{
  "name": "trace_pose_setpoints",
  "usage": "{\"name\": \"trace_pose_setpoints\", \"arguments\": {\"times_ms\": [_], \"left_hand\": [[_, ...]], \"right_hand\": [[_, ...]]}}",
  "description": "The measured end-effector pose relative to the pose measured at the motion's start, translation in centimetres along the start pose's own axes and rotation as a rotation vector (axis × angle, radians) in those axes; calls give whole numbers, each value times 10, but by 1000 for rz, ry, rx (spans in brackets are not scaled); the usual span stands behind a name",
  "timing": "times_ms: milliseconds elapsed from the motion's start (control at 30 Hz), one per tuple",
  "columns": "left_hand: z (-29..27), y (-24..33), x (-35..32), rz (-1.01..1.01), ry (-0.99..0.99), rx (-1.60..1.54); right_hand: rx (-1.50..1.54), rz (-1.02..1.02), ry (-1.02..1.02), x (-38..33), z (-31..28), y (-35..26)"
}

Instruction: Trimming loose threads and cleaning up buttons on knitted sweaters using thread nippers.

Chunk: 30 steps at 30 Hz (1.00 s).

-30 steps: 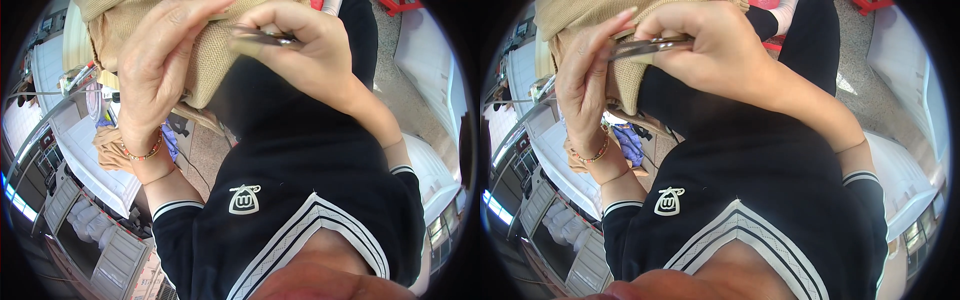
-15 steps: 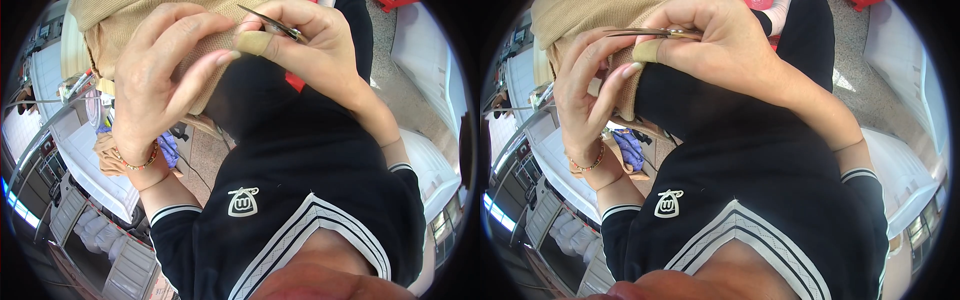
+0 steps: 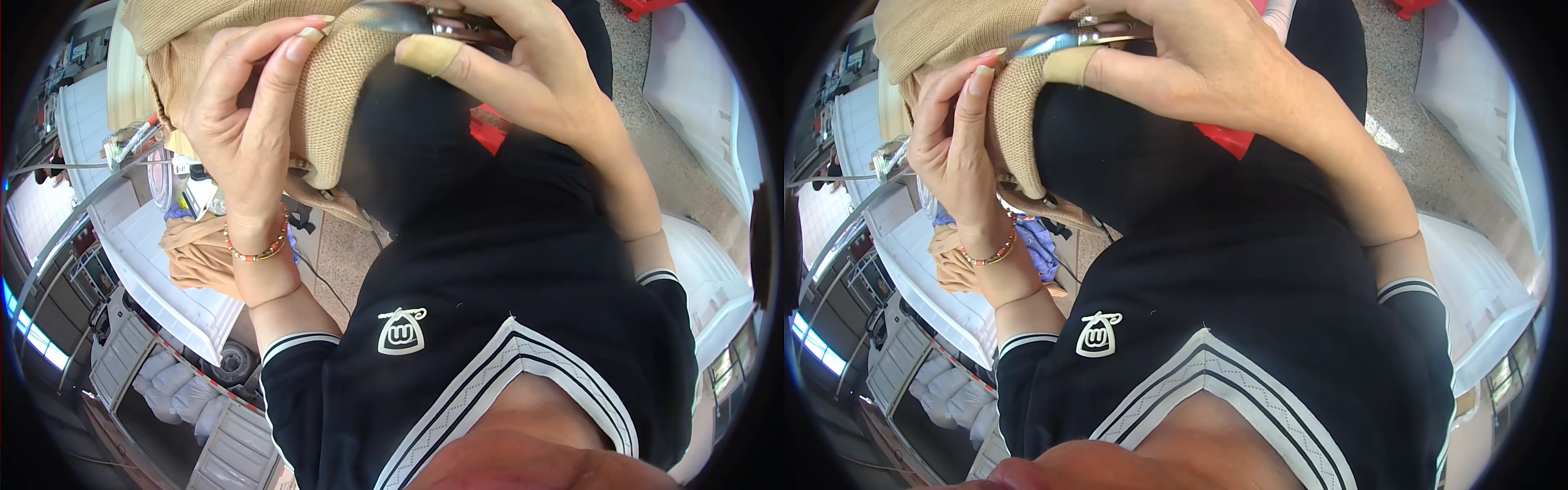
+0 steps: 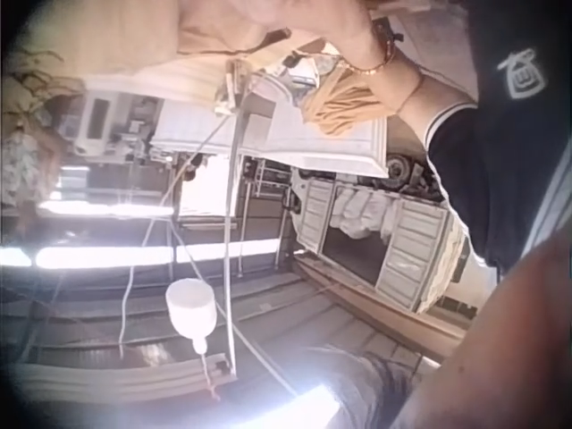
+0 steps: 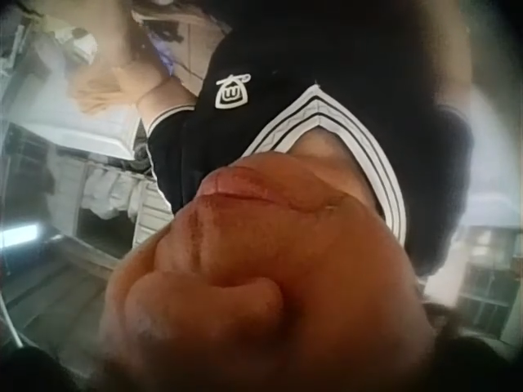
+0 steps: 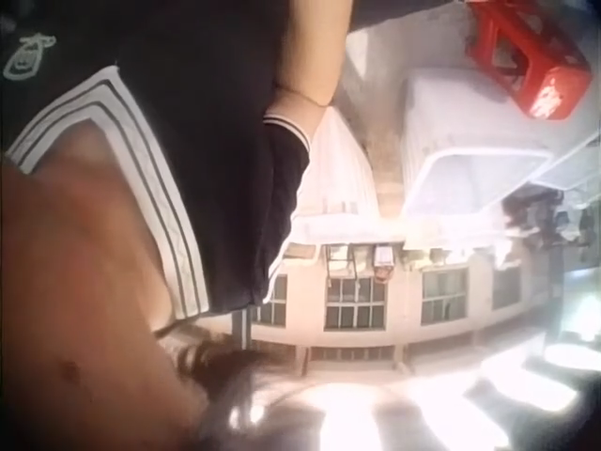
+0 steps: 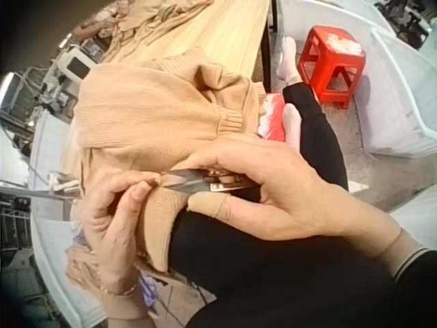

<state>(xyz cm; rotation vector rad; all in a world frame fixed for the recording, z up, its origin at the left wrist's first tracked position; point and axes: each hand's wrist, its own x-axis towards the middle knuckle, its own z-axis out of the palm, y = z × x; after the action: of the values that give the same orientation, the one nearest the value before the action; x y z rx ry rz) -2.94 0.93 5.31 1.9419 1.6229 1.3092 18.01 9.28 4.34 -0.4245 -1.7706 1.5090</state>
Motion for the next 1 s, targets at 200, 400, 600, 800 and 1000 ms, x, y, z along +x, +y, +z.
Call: {"name": "trace_pose_setpoints", "arguments": {"times_ms": [200, 400, 600, 800, 1000], "left_hand": [[11, 7, -17, -60, 113, -182], [16, 10, -26, 88, 187, 7], [22, 18, -45, -82, 343, -320], [21, 18, -51, -44, 331, -210], [19, 18, -58, 62, 330, -100]], "right_hand": [[-224, -339, -86, 9, -3, 20], [-499, -125, -174, -13, -11, -23], [-276, -443, -124, -7, -4, -13], [-470, -132, -275, -12, -2, -33], [-485, -197, -258, -16, 6, -29]]}}
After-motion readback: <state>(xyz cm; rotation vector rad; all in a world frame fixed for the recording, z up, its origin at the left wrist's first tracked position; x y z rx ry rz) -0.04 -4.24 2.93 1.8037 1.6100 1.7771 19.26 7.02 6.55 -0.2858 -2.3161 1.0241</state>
